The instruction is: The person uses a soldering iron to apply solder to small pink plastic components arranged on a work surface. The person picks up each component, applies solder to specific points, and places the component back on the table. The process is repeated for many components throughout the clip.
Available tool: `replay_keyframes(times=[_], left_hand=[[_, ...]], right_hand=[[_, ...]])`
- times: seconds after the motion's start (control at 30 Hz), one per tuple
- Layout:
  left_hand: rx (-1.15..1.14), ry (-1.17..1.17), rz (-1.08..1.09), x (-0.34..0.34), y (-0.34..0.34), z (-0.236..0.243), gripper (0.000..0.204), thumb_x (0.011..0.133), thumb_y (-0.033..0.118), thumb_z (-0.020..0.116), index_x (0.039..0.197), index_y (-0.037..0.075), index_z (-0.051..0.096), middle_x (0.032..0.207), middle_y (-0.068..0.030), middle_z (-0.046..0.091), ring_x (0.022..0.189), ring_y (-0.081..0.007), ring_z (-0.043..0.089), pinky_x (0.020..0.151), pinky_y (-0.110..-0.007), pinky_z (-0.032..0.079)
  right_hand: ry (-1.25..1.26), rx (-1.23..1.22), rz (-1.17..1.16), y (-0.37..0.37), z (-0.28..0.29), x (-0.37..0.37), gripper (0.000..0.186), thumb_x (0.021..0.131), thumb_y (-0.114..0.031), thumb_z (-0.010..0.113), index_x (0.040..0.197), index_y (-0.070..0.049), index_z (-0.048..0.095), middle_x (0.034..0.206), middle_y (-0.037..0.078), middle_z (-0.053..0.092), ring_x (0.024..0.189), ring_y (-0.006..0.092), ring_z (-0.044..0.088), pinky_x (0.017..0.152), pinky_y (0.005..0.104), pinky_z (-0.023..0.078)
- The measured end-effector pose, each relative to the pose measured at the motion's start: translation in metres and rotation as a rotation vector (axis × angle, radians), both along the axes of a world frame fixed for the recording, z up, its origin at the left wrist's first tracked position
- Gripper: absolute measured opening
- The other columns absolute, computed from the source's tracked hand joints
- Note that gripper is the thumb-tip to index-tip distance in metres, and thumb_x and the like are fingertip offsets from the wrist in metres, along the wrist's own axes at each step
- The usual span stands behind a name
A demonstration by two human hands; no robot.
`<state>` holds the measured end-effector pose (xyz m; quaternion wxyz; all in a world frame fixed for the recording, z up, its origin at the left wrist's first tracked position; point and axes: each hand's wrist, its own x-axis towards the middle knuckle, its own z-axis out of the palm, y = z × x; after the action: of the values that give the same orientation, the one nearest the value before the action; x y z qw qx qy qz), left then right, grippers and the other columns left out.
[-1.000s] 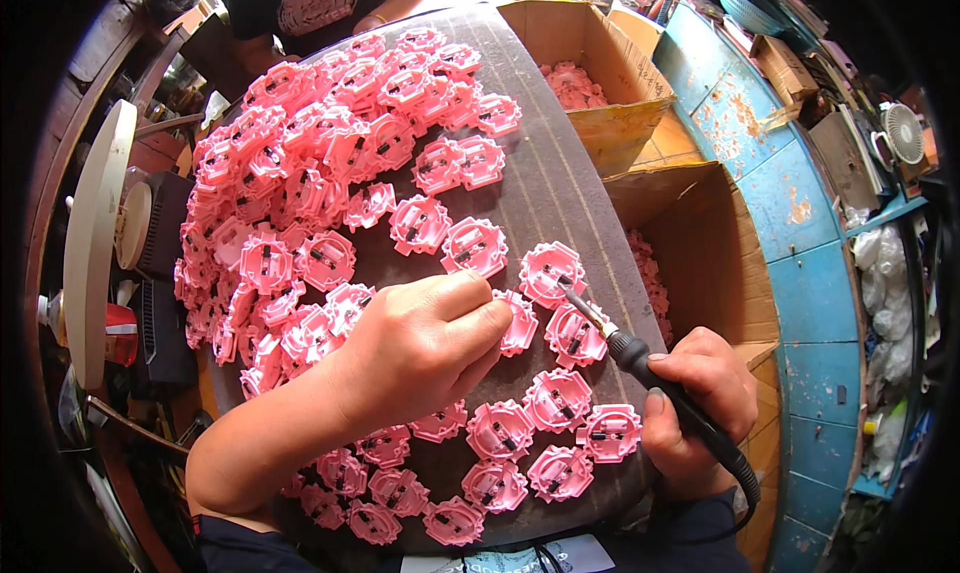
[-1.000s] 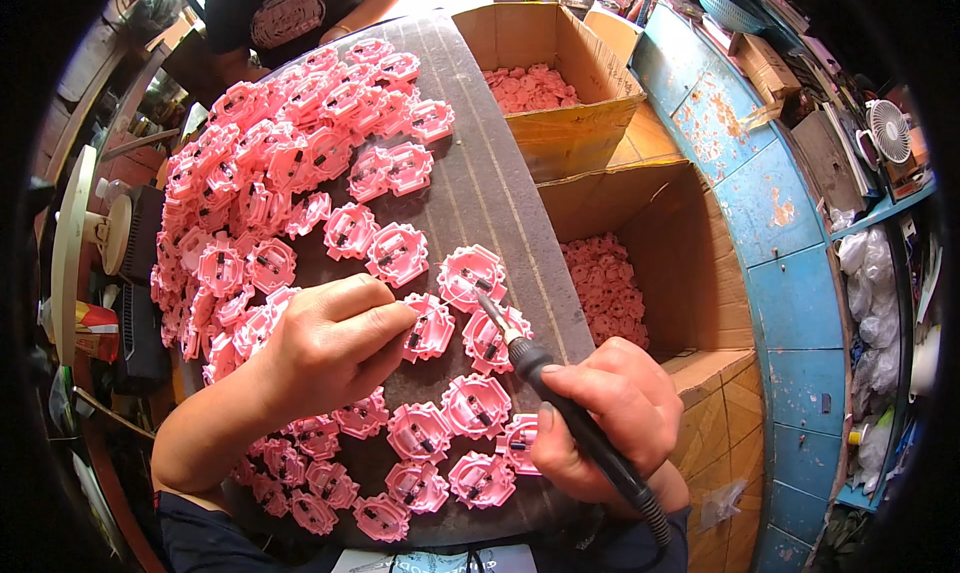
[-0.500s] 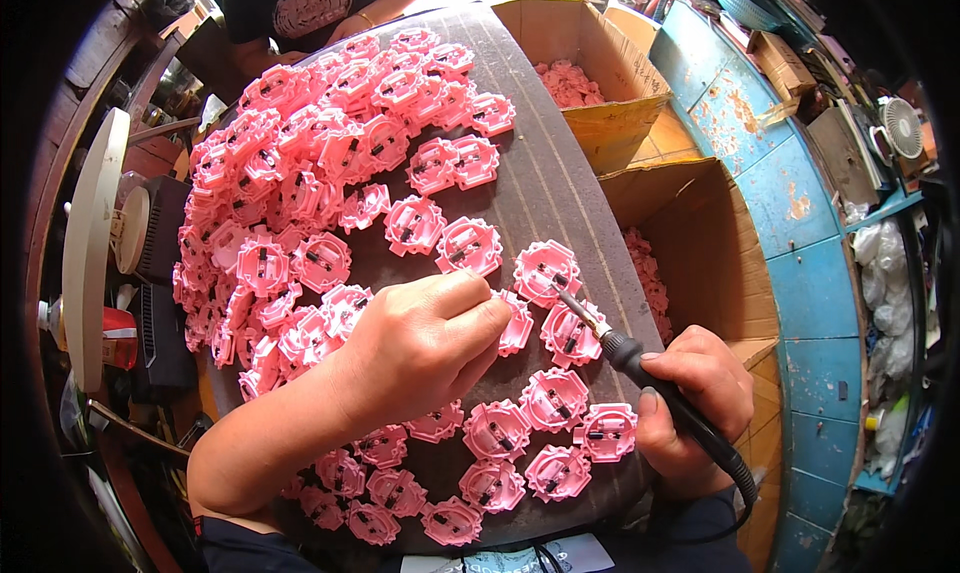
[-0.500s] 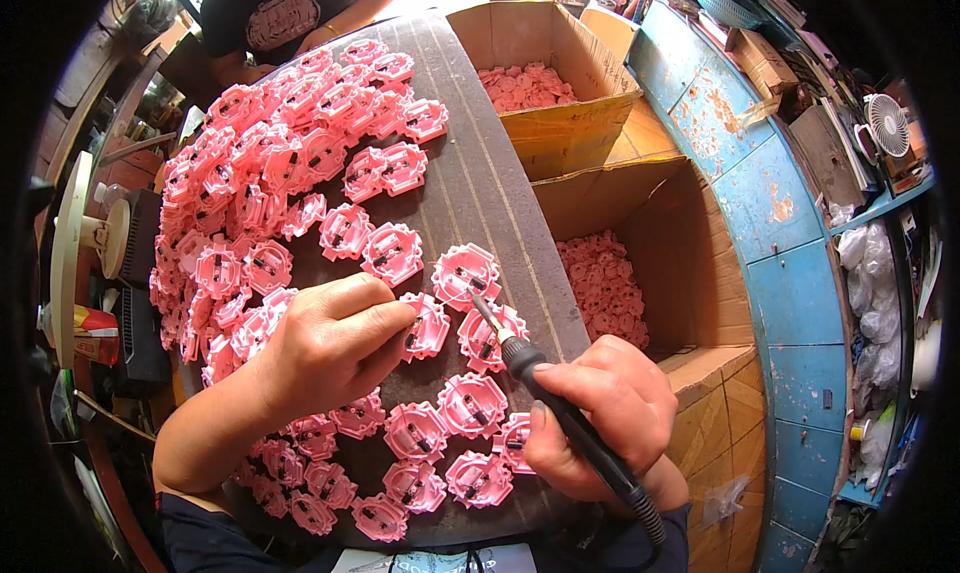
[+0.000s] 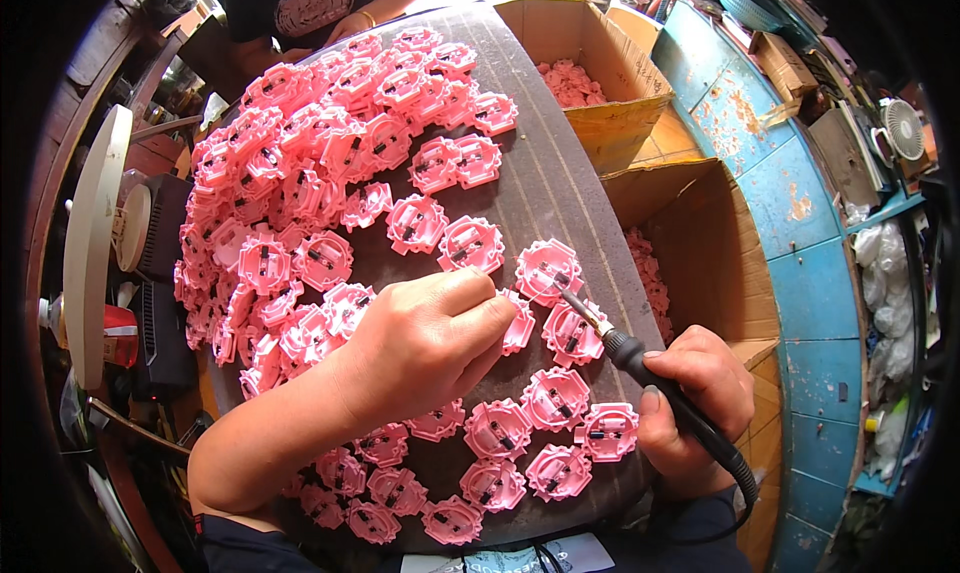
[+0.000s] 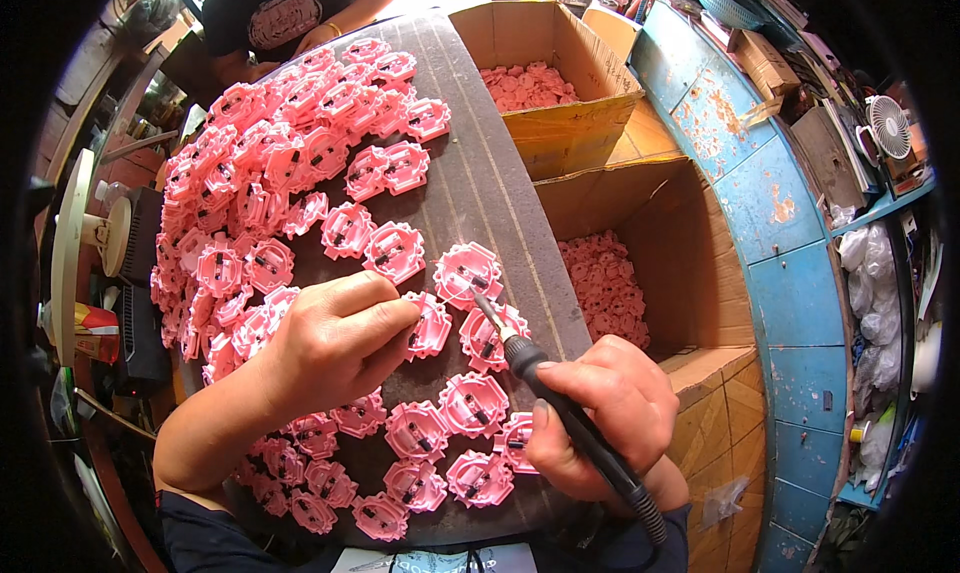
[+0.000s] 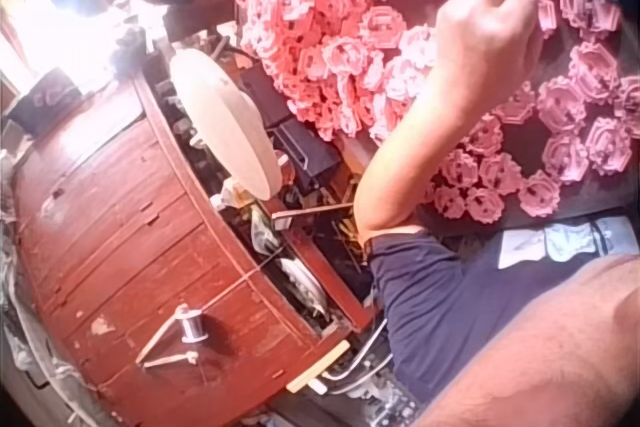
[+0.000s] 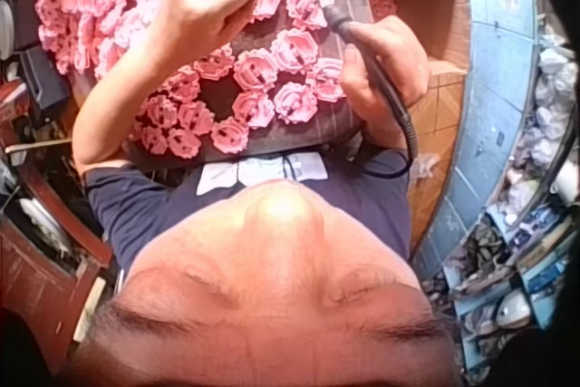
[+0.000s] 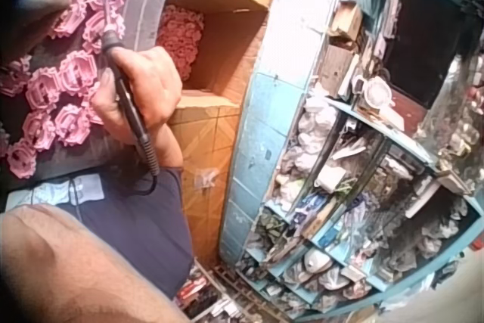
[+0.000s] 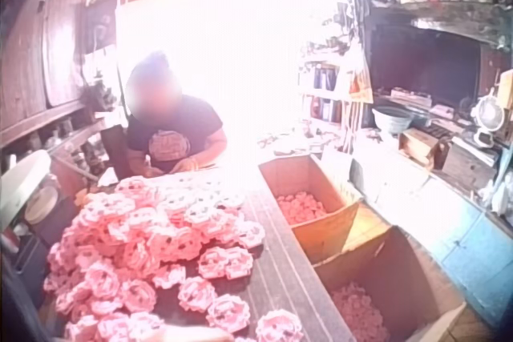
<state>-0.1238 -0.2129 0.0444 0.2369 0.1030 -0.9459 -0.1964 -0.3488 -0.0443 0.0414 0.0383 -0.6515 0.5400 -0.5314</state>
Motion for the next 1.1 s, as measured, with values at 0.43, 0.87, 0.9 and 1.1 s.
replay_keyframes(times=[0.43,0.87,0.9,1.1], left_hand=[[-0.007,0.078,0.016,-0.006,0.000,-0.007,0.013,0.088,0.006,0.075,0.090,0.005,0.062,0.079,-0.0089,0.052,0.065,-0.0286,0.062,0.057,-0.041,0.052],[-0.010,0.062,0.025,-0.004,0.002,-0.004,0.014,0.087,0.005,0.076,0.091,0.005,0.062,0.080,-0.0096,0.053,0.066,-0.0290,0.063,0.057,-0.041,0.053],[-0.011,0.043,0.023,-0.002,0.002,-0.003,0.014,0.086,0.002,0.076,0.095,0.003,0.065,0.082,-0.0103,0.057,0.067,-0.0286,0.065,0.057,-0.040,0.054],[0.011,0.038,0.044,0.014,0.004,0.009,0.023,0.080,-0.004,0.078,0.102,0.001,0.072,0.088,-0.0116,0.065,0.069,-0.0273,0.068,0.057,-0.037,0.055]], right_hand=[[-0.006,0.000,0.023,-0.001,-0.001,0.000,0.033,0.065,0.002,0.069,0.099,0.002,0.070,0.070,0.010,0.064,0.055,0.0248,0.058,0.053,0.0359,0.046],[-0.013,0.005,0.006,0.001,-0.003,0.001,0.035,0.064,0.002,0.071,0.099,0.002,0.070,0.072,0.011,0.064,0.057,0.0256,0.058,0.053,0.0370,0.046],[-0.024,0.005,-0.005,0.002,-0.004,0.001,0.035,0.064,0.002,0.071,0.099,0.002,0.070,0.072,0.011,0.064,0.058,0.0255,0.058,0.053,0.0370,0.046],[-0.025,-0.020,0.000,0.006,-0.002,0.000,0.036,0.065,0.002,0.072,0.101,0.003,0.071,0.071,0.011,0.062,0.058,0.0246,0.058,0.053,0.0359,0.045]])
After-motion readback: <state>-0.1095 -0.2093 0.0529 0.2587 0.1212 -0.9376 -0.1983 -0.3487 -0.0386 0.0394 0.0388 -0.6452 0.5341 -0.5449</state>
